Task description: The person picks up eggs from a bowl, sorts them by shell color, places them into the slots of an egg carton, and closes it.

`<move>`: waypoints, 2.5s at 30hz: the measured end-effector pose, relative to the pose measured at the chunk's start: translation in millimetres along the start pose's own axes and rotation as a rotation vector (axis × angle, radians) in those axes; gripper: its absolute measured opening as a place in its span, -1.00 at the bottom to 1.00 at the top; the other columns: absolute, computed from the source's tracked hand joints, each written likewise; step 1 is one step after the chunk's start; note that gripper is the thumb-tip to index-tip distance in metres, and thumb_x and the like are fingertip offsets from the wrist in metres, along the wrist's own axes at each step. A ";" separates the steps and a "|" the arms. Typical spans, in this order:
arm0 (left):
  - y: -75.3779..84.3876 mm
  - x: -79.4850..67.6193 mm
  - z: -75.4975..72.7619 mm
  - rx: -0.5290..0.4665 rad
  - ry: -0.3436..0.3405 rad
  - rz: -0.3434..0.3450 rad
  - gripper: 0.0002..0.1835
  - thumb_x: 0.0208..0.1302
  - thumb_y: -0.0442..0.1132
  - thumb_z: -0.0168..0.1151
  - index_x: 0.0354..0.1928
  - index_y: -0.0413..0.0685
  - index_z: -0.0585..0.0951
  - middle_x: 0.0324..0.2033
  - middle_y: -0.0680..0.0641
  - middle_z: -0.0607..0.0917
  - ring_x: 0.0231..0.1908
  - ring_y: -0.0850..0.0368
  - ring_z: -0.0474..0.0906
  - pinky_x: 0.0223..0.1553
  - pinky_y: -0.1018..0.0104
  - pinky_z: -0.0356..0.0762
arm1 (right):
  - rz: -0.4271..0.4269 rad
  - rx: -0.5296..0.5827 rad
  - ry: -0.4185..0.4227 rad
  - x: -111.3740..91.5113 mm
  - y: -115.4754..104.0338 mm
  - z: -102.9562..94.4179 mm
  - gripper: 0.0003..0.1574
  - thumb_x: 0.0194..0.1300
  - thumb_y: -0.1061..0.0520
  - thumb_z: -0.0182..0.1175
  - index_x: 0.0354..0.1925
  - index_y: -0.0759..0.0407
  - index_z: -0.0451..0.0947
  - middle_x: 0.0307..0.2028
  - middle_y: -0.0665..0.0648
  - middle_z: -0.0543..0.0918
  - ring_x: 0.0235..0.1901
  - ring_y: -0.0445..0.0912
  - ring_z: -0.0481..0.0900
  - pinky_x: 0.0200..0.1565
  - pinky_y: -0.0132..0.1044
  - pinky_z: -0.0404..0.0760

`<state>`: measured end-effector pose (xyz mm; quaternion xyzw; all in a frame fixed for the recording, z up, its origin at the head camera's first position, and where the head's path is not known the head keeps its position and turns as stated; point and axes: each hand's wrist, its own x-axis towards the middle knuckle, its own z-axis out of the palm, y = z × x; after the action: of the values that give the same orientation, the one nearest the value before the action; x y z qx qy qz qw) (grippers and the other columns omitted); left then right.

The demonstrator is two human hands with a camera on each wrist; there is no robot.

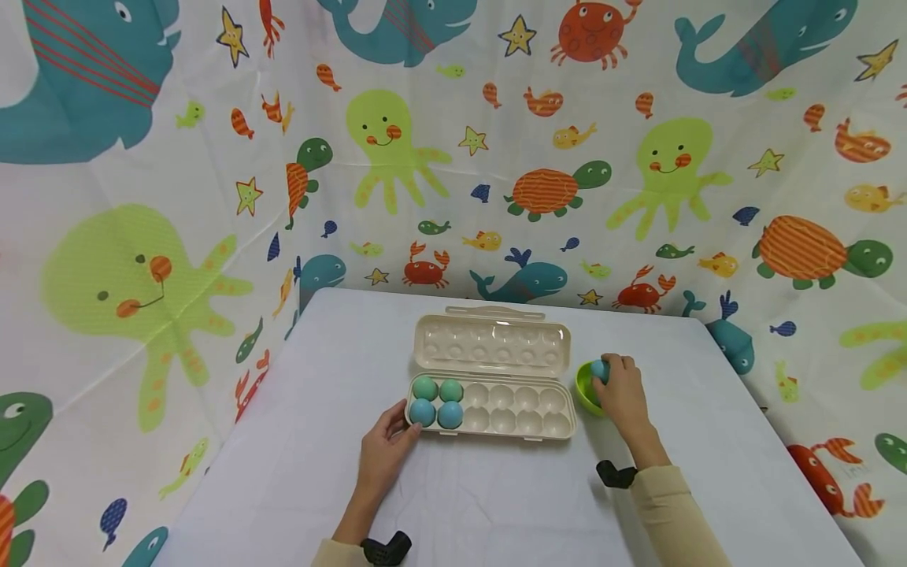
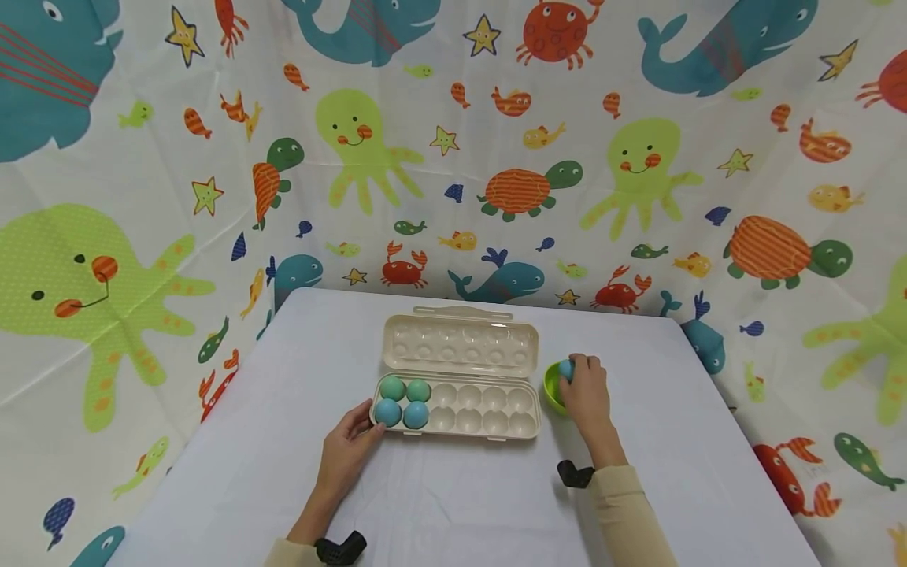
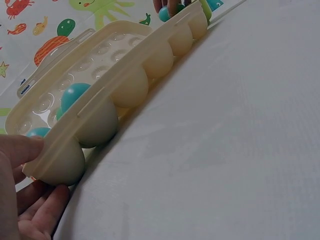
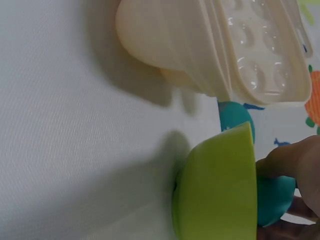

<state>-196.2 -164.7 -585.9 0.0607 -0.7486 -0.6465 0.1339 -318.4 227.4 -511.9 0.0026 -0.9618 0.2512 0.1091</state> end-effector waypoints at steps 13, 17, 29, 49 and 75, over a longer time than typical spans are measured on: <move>21.8 -7.1 -0.3 0.015 -0.003 -0.016 -0.41 0.26 -0.32 0.38 0.32 -0.25 0.48 0.18 -0.30 0.63 0.18 -0.16 0.62 0.07 0.43 0.64 | -0.044 0.086 0.078 -9.2 -21.3 -6.1 -0.38 0.33 0.23 0.17 0.31 0.40 0.34 0.21 0.50 0.37 0.17 0.36 0.39 0.16 0.28 0.52; 38.3 -11.2 -2.1 0.023 -0.010 -0.018 -0.42 0.26 -0.35 0.37 0.31 -0.32 0.47 0.17 -0.33 0.63 0.17 -0.19 0.62 0.07 0.38 0.65 | -0.069 0.104 0.106 -12.2 -30.9 -5.9 -0.40 0.30 0.24 0.18 0.27 0.42 0.37 0.18 0.49 0.40 0.15 0.35 0.42 0.15 0.27 0.52; 36.1 -9.9 -2.3 0.001 -0.015 -0.036 -0.41 0.26 -0.33 0.38 0.32 -0.27 0.47 0.18 -0.31 0.63 0.19 -0.19 0.60 0.08 0.43 0.63 | -0.127 0.151 0.033 -24.0 -61.9 0.3 -0.36 0.29 0.21 0.20 0.28 0.41 0.37 0.17 0.45 0.38 0.06 0.27 0.50 0.17 0.20 0.58; -2.4 12.3 -5.7 0.006 -0.013 -0.004 -0.39 0.25 -0.25 0.42 0.33 -0.16 0.49 0.18 -0.25 0.64 0.18 -0.10 0.63 0.07 0.44 0.64 | -0.266 0.166 -0.046 -49.5 -105.4 30.0 -0.46 0.23 0.14 0.38 0.14 0.26 0.51 0.06 0.25 0.49 -0.01 0.08 0.60 0.12 0.02 0.68; 0.8 12.2 -3.5 0.009 -0.015 0.000 -0.40 0.23 -0.25 0.43 0.31 -0.16 0.51 0.17 -0.25 0.65 0.16 -0.11 0.64 0.02 0.55 0.62 | -0.473 0.165 -0.245 -60.9 -145.9 81.6 -0.57 0.15 0.17 0.43 0.00 0.26 0.65 -0.08 0.17 0.72 -0.03 0.02 0.63 0.02 -0.07 0.63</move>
<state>-206.8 -171.1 -583.2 0.0565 -0.7526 -0.6434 0.1278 -267.3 57.4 -523.7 0.2664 -0.9168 0.2939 0.0471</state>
